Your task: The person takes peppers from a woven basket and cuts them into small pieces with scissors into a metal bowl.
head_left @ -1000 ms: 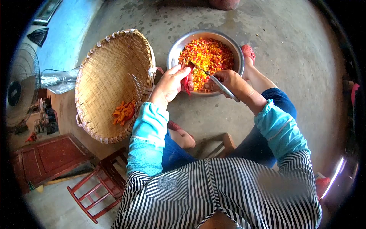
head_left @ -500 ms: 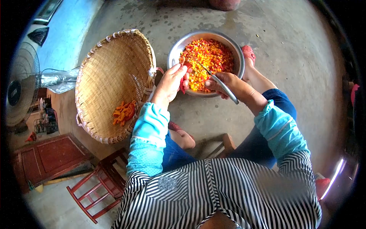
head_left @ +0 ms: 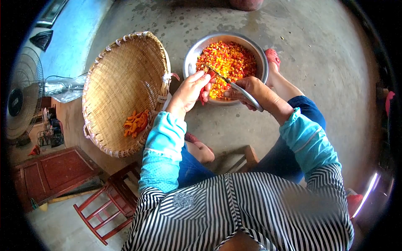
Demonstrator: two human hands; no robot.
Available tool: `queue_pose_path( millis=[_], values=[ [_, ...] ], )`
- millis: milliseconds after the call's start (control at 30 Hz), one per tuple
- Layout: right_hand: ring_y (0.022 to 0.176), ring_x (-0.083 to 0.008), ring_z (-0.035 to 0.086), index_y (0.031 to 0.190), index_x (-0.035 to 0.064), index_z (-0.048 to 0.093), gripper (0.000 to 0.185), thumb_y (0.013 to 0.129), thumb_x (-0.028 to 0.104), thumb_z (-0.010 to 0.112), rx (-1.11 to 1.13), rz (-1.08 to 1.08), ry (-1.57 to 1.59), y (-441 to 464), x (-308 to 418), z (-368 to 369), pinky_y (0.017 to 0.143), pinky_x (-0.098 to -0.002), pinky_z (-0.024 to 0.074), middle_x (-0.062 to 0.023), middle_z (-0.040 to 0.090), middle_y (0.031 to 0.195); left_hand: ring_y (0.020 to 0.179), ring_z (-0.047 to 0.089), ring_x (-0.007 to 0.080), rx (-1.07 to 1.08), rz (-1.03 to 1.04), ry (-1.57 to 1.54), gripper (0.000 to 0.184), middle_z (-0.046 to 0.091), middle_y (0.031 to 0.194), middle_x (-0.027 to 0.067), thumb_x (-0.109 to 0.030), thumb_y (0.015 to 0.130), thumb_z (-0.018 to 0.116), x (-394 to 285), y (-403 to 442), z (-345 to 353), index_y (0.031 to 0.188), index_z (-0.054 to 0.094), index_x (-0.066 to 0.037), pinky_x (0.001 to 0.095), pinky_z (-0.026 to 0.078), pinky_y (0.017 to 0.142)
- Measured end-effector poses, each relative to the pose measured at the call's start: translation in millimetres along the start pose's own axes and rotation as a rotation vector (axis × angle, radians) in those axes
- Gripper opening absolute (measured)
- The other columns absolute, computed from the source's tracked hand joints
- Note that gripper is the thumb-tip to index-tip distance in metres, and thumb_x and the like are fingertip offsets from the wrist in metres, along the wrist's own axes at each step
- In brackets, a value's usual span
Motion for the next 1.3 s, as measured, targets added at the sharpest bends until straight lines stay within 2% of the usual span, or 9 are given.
queue_pose_path(
  millis=[167,400,600,667,700,833,1100,1233,1300],
  values=[
    [0.048,-0.0105,0.054,0.09,0.0064,0.062,0.048,0.082,0.054,0.066,-0.073,0.04,0.029,-2.0,-1.3,-5.4,0.041,-0.0233,0.0426,-0.0003,0.055,0.057,0.056,0.047,0.0081,-0.051,0.019,-0.024,0.023,0.051,0.072,-0.0012,-0.026,0.098,0.048,-3.0,-0.8,-5.5,0.1,0.055,-0.004,0.0232,0.043,0.053],
    [0.06,-0.0126,0.058,0.107,0.0037,0.059,0.057,0.083,0.055,0.062,0.03,-0.121,0.014,10.1,-1.6,11.9,0.053,-0.0242,0.0481,-0.0053,0.06,0.073,0.06,0.049,0.0098,-0.089,0.078,-0.14,0.021,0.052,0.074,0.0002,-0.025,0.098,0.048,-3.6,1.5,-6.5,0.103,0.054,-0.005,0.0234,0.043,0.056],
    [0.052,-0.0111,0.055,0.101,0.0039,0.063,0.045,0.086,0.046,0.065,0.002,-0.034,-0.037,13.3,-13.3,6.9,0.045,-0.0248,0.0436,-0.0013,0.057,0.061,0.06,0.049,0.0104,0.017,0.062,-0.063,0.017,0.052,0.073,0.0007,-0.024,0.098,0.049,0.9,3.2,1.9,0.097,0.051,-0.007,0.0245,0.044,0.056],
    [0.041,-0.0133,0.055,0.1,0.0037,0.063,0.04,0.09,0.042,0.06,-0.044,-0.216,-0.072,18.4,-14.4,3.1,0.036,-0.0264,0.0433,-0.0027,0.054,0.052,0.058,0.049,0.0104,0.006,0.042,-0.011,0.018,0.052,0.073,0.0006,-0.025,0.098,0.049,0.0,2.1,-1.2,0.095,0.051,-0.007,0.0253,0.044,0.054],
    [0.038,-0.0117,0.054,0.098,0.0058,0.064,0.03,0.092,0.035,0.058,-0.024,-0.128,0.009,9.4,-7.3,3.0,0.032,-0.0246,0.0405,-0.0024,0.055,0.052,0.058,0.049,0.0104,0.005,0.042,-0.012,0.018,0.052,0.073,0.0006,-0.025,0.098,0.049,-0.1,1.9,-1.5,0.095,0.051,-0.007,0.0253,0.044,0.054],
    [0.039,-0.0121,0.055,0.1,0.0061,0.064,0.035,0.089,0.039,0.062,-0.017,-0.036,0.039,6.0,-5.5,2.1,0.032,-0.0252,0.041,-0.0025,0.055,0.052,0.057,0.049,0.0103,-0.01,0.034,-0.044,0.019,0.052,0.072,0.0004,-0.025,0.099,0.047,-0.5,2.6,-2.6,0.097,0.051,-0.007,0.0256,0.044,0.053],
    [0.064,-0.0124,0.061,0.114,0.0042,0.059,0.052,0.087,0.048,0.062,-0.043,-0.176,-0.194,11.9,0.2,4.3,0.052,-0.0238,0.0482,-0.0067,0.063,0.078,0.059,0.049,0.0103,-0.051,0.084,-0.13,0.018,0.051,0.074,0.0005,-0.025,0.099,0.047,-9.0,-1.4,-3.1,0.103,0.05,-0.007,0.0249,0.043,0.056],
    [0.063,-0.0133,0.06,0.121,0.0032,0.056,0.051,0.089,0.044,0.06,-0.039,-0.203,-0.234,10.6,2.0,6.1,0.053,-0.0249,0.0482,-0.008,0.064,0.078,0.06,0.047,0.0102,0.022,0.026,-0.123,0.016,0.049,0.075,0.0003,-0.023,0.099,0.047,-2.0,-0.8,2.5,0.105,0.049,-0.009,0.026,0.042,0.056],
    [0.066,-0.0208,0.062,0.109,0.0004,0.059,0.057,0.084,0.052,0.062,-0.067,-0.203,-0.205,8.1,4.3,4.4,0.059,-0.0323,0.0487,-0.0128,0.064,0.076,0.061,0.046,0.0102,0.051,0.03,-0.087,0.016,0.049,0.075,0.0001,-0.024,0.098,0.048,-2.8,-1.2,7.8,0.104,0.049,-0.009,0.0265,0.042,0.055]
  ],
)
Point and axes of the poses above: each hand's wrist, its own y-axis towards the middle knuckle, its own z-axis out of the palm, x = y × z, the point moved 9 cm from there along y, towards the middle knuckle
